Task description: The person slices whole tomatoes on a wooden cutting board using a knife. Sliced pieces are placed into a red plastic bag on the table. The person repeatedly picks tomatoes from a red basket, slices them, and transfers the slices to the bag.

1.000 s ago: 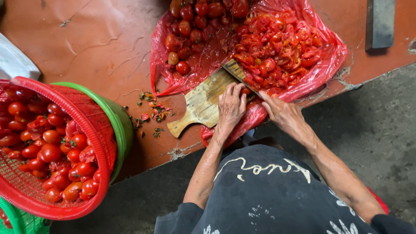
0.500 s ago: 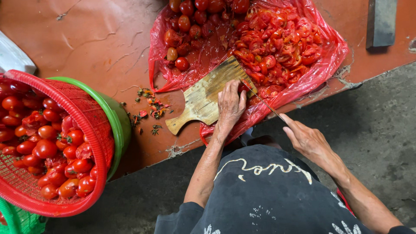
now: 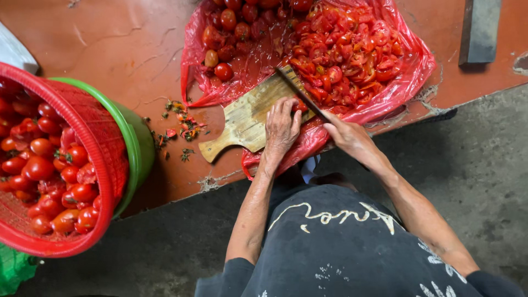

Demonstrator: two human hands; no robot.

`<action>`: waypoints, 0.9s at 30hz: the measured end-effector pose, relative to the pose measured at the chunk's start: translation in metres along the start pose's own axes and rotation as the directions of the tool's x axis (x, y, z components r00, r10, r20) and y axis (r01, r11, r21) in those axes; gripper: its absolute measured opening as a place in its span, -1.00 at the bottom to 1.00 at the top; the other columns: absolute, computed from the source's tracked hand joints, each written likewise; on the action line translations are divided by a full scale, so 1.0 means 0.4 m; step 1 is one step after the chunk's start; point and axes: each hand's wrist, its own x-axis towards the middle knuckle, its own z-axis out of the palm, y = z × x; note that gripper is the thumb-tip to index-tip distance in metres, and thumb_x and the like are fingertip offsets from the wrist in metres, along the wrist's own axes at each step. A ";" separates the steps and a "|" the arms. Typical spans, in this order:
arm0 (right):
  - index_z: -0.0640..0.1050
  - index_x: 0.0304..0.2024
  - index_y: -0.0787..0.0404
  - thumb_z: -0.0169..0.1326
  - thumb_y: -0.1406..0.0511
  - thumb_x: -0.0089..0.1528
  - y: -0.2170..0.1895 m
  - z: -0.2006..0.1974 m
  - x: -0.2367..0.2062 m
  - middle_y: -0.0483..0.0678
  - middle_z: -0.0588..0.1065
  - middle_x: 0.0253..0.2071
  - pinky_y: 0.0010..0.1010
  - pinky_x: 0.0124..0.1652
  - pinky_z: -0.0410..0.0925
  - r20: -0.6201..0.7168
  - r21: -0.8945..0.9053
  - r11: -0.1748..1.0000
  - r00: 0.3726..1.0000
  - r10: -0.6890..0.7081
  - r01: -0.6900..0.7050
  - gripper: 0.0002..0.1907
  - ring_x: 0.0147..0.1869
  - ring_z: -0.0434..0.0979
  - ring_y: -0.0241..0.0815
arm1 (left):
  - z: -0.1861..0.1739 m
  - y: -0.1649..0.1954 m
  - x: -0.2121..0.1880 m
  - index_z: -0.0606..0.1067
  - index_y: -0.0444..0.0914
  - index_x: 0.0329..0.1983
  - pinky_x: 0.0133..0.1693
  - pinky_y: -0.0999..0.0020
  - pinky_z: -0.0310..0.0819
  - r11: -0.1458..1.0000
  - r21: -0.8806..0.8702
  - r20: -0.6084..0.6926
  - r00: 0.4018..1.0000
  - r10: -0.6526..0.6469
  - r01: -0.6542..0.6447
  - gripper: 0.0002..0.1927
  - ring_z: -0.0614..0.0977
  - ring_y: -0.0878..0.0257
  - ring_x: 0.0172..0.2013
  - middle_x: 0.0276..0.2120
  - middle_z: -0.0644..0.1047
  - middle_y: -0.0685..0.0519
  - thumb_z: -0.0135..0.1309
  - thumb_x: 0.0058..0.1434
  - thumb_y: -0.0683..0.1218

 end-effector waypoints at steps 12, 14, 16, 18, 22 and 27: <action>0.34 0.37 0.00 0.01 0.23 0.34 0.008 -0.092 -0.158 0.16 0.59 -0.08 -0.02 -0.22 0.47 0.016 -0.059 0.991 0.993 -0.118 0.119 -0.48 -0.10 0.61 0.26 | 0.020 -0.009 -0.003 0.41 -0.30 0.11 0.02 0.08 0.39 1.000 -0.014 -0.053 0.998 -0.016 0.015 -0.59 0.53 -0.07 0.03 0.06 0.51 -0.13 0.19 0.22 -0.15; 0.34 0.35 0.04 0.01 0.24 0.33 0.008 -0.099 -0.172 0.18 0.58 -0.05 -0.02 -0.22 0.47 -0.029 -0.087 0.976 0.979 -0.203 0.200 -0.48 -0.08 0.60 0.27 | 0.023 -0.007 -0.003 0.41 -0.32 0.09 0.01 0.09 0.38 1.000 0.006 -0.085 0.996 0.015 -0.015 -0.60 0.54 -0.05 0.02 0.06 0.51 -0.14 0.18 0.20 -0.16; 0.32 0.38 0.00 -0.01 0.23 0.33 0.003 -0.088 -0.153 0.15 0.59 -0.08 0.01 -0.26 0.46 0.032 -0.129 0.985 0.993 -0.116 0.119 -0.47 -0.12 0.61 0.26 | 0.024 -0.004 -0.004 0.42 -0.32 0.08 0.00 0.10 0.38 1.000 0.007 -0.085 0.996 0.008 -0.008 -0.60 0.54 -0.05 0.02 0.06 0.52 -0.14 0.19 0.20 -0.15; 0.30 0.40 -0.03 -0.02 0.21 0.35 -0.006 -0.064 -0.119 0.14 0.60 -0.10 0.03 -0.27 0.46 0.064 -0.175 0.983 0.997 -0.046 0.057 -0.47 -0.15 0.62 0.25 | 0.024 0.002 -0.005 0.42 -0.31 0.06 0.00 0.11 0.37 1.000 0.008 -0.072 0.997 -0.002 0.002 -0.62 0.53 -0.04 0.01 0.04 0.52 -0.13 0.19 0.20 -0.14; 0.30 0.40 -0.02 -0.03 0.20 0.39 -0.019 0.000 0.003 0.18 0.59 -0.08 0.05 -0.24 0.45 0.030 -0.143 0.985 0.996 -0.088 0.091 -0.49 -0.14 0.61 0.28 | 0.017 0.014 0.002 0.44 -0.27 0.02 -0.01 0.13 0.35 1.000 0.015 -0.050 0.998 -0.025 0.025 -0.67 0.54 -0.01 -0.01 0.01 0.52 -0.08 0.19 0.22 -0.13; 0.34 0.39 -0.03 -0.01 0.19 0.38 0.021 -0.021 -0.001 0.23 0.58 -0.09 -0.03 -0.18 0.47 0.058 -0.013 0.999 0.998 -0.039 0.039 -0.50 -0.09 0.63 0.26 | 0.003 0.029 0.004 0.46 -0.23 0.01 0.00 0.14 0.35 1.000 -0.017 -0.058 0.998 -0.010 0.009 -0.69 0.54 0.00 -0.01 0.03 0.53 -0.06 0.19 0.20 -0.13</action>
